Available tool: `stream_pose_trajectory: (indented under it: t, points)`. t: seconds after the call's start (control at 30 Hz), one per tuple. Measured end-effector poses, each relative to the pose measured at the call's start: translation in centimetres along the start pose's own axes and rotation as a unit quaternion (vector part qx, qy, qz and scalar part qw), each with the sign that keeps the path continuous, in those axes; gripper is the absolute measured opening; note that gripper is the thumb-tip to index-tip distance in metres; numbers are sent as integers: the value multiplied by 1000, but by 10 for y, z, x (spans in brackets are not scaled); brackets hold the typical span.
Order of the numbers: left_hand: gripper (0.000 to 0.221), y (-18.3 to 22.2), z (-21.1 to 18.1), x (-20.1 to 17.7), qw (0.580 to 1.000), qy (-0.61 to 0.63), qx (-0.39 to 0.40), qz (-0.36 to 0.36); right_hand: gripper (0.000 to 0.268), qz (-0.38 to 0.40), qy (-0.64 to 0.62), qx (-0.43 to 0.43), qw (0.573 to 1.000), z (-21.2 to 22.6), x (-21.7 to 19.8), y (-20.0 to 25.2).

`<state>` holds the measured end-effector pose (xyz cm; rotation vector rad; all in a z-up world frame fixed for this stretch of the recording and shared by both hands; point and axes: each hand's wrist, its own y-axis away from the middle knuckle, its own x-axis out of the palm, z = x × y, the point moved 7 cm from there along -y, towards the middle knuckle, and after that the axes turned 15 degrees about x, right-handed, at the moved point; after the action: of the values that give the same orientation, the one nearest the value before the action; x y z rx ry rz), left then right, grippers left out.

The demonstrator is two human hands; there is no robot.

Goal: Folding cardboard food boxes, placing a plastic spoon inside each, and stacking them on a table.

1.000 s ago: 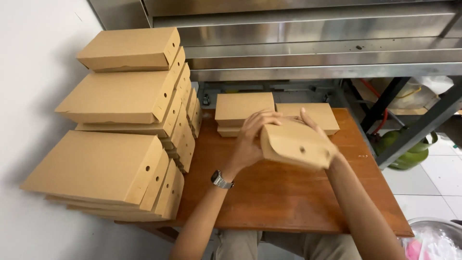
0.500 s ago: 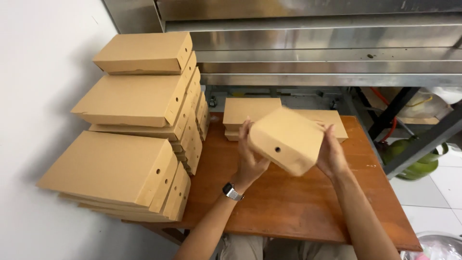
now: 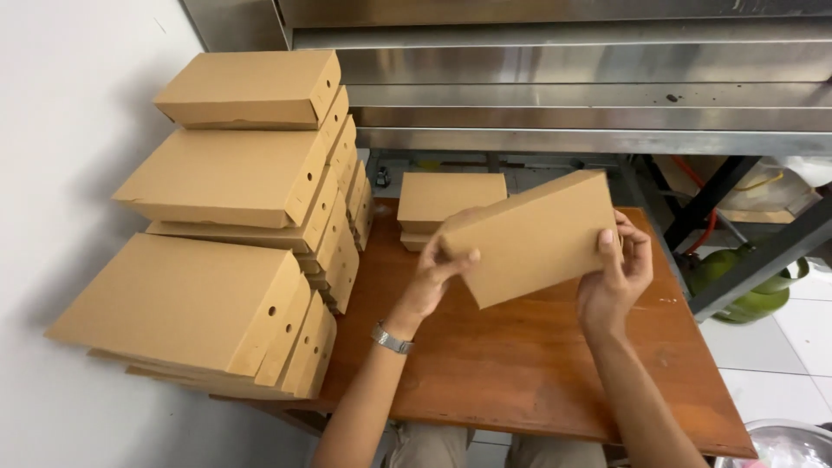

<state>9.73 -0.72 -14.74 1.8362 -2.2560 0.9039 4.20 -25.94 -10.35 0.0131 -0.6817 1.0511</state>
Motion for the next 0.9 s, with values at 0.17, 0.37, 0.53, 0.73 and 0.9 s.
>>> stream_pose_trajectory:
  t: [0.17, 0.37, 0.53, 0.73, 0.9]
  points:
    - [91, 1, -46, 17, 992, 46, -89, -76, 83, 125, 120, -299, 938, 20, 27, 51]
    - [62, -1, 7, -22, 968, 118, -209, -67, 99, 192, 152, -469, 849, -19, 21, 113]
    - [52, 11, -8, -13, 960, 129, -246, 27, 77, 245, 238, -519, 783, -1, 40, 136]
    - [72, 2, -2, -23, 965, 104, -134, 199, 72, 286, 199, -517, 782, 4, 45, 140]
    - [77, -34, 10, -92, 972, 175, 132, 78, 50, 333, 85, -328, 880, 26, 64, 104]
